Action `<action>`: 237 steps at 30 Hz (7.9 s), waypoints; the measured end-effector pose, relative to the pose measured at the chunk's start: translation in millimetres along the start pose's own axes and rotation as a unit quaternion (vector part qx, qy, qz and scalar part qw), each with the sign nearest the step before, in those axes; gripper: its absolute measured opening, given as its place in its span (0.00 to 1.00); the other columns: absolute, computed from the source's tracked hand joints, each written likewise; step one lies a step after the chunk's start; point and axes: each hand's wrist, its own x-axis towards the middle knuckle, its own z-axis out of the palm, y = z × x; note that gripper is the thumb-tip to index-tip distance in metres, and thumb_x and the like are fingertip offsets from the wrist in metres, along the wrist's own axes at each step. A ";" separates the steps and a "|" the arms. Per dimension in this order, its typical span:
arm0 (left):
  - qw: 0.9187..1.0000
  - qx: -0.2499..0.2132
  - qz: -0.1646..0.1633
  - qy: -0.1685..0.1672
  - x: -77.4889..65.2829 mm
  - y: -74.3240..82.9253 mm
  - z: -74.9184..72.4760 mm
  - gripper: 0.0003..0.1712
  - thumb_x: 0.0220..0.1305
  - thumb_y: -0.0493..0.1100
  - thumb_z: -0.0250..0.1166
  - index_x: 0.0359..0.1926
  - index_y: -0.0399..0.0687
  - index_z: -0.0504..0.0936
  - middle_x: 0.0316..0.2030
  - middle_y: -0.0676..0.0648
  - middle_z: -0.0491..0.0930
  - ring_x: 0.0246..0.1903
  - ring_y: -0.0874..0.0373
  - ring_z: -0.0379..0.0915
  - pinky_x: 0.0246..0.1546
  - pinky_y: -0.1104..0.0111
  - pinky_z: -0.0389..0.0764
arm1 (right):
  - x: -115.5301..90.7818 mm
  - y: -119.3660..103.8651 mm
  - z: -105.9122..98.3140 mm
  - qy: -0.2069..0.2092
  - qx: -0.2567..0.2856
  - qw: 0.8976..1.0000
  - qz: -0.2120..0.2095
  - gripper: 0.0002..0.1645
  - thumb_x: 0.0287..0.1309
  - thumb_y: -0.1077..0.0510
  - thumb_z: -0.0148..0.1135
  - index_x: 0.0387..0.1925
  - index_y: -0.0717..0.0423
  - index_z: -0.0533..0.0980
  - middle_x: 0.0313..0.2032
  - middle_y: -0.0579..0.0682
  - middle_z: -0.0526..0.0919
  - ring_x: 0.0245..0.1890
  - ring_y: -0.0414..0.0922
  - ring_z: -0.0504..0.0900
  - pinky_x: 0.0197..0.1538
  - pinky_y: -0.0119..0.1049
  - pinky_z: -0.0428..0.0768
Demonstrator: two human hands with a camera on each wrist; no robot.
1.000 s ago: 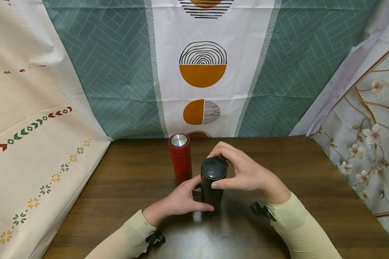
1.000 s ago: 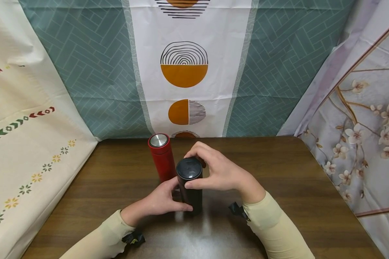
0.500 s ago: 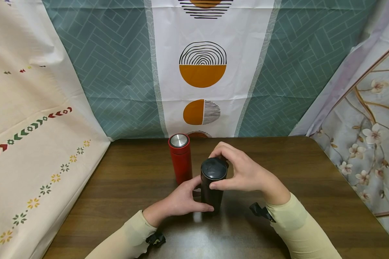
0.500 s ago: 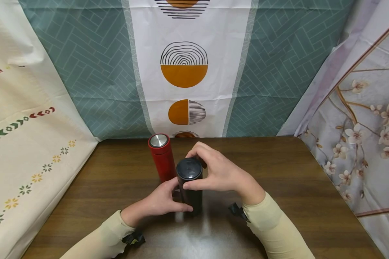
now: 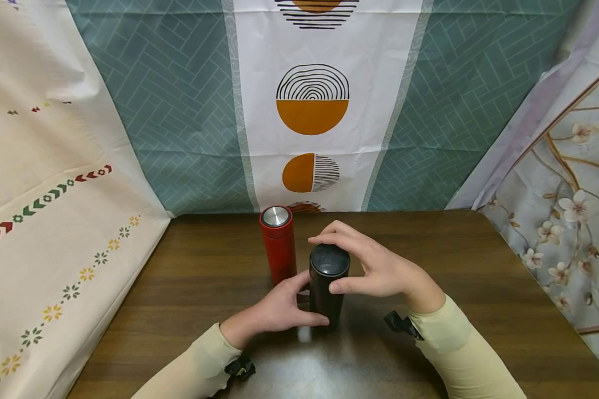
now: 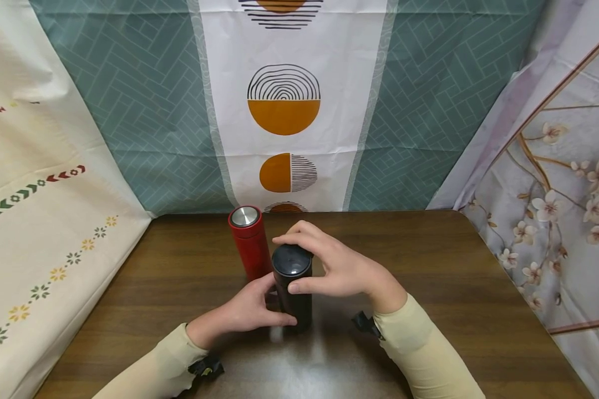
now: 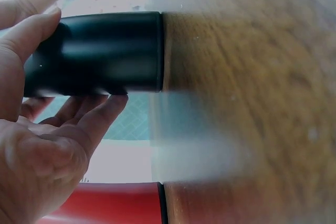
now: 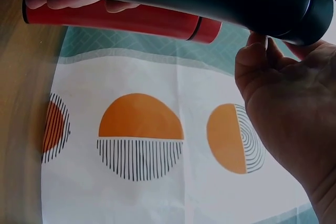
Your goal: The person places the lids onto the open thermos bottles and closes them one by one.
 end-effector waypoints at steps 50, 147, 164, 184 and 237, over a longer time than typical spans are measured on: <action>0.997 -0.003 -0.030 0.070 0.2 4.7 8.2 0.42 0.58 0.44 0.88 0.70 0.66 0.78 0.60 0.61 0.85 0.58 0.58 0.85 0.62 0.55 0.86 | 5.4 -8.4 8.9 0.085 -0.102 0.991 0.029 0.36 0.60 0.50 0.86 0.66 0.49 0.79 0.53 0.40 0.82 0.55 0.41 0.79 0.57 0.40 0.80; 0.990 0.020 -0.066 0.125 -2.4 11.1 11.4 0.42 0.62 0.46 0.86 0.73 0.57 0.77 0.60 0.57 0.87 0.58 0.61 0.86 0.64 0.56 0.85 | 15.3 -12.6 42.5 0.216 -0.063 0.962 0.152 0.45 0.54 0.55 0.90 0.72 0.53 0.80 0.51 0.47 0.82 0.56 0.45 0.77 0.54 0.43 0.80; 0.991 0.018 -0.056 0.117 -3.0 8.1 9.1 0.42 0.59 0.47 0.88 0.72 0.59 0.78 0.59 0.60 0.87 0.55 0.63 0.87 0.61 0.59 0.86 | 14.8 -15.9 39.6 0.202 -0.094 0.960 0.166 0.48 0.52 0.50 0.92 0.72 0.51 0.79 0.52 0.47 0.80 0.52 0.43 0.79 0.51 0.45 0.83; 0.998 0.014 -0.027 0.051 -2.0 4.4 1.5 0.41 0.57 0.43 0.88 0.70 0.58 0.81 0.58 0.59 0.87 0.57 0.59 0.85 0.61 0.56 0.86 | 1.9 10.5 6.9 0.018 0.096 0.992 0.074 0.54 0.60 0.61 0.85 0.83 0.43 0.68 0.71 0.45 0.82 0.73 0.48 0.78 0.78 0.48 0.71; 0.996 -0.003 -0.044 0.075 -1.5 9.7 7.7 0.40 0.59 0.41 0.87 0.69 0.57 0.80 0.59 0.59 0.87 0.59 0.60 0.85 0.64 0.58 0.84 | 6.7 4.9 20.9 0.072 0.085 0.989 0.099 0.45 0.60 0.62 0.84 0.76 0.50 0.75 0.60 0.45 0.89 0.62 0.48 0.86 0.72 0.46 0.79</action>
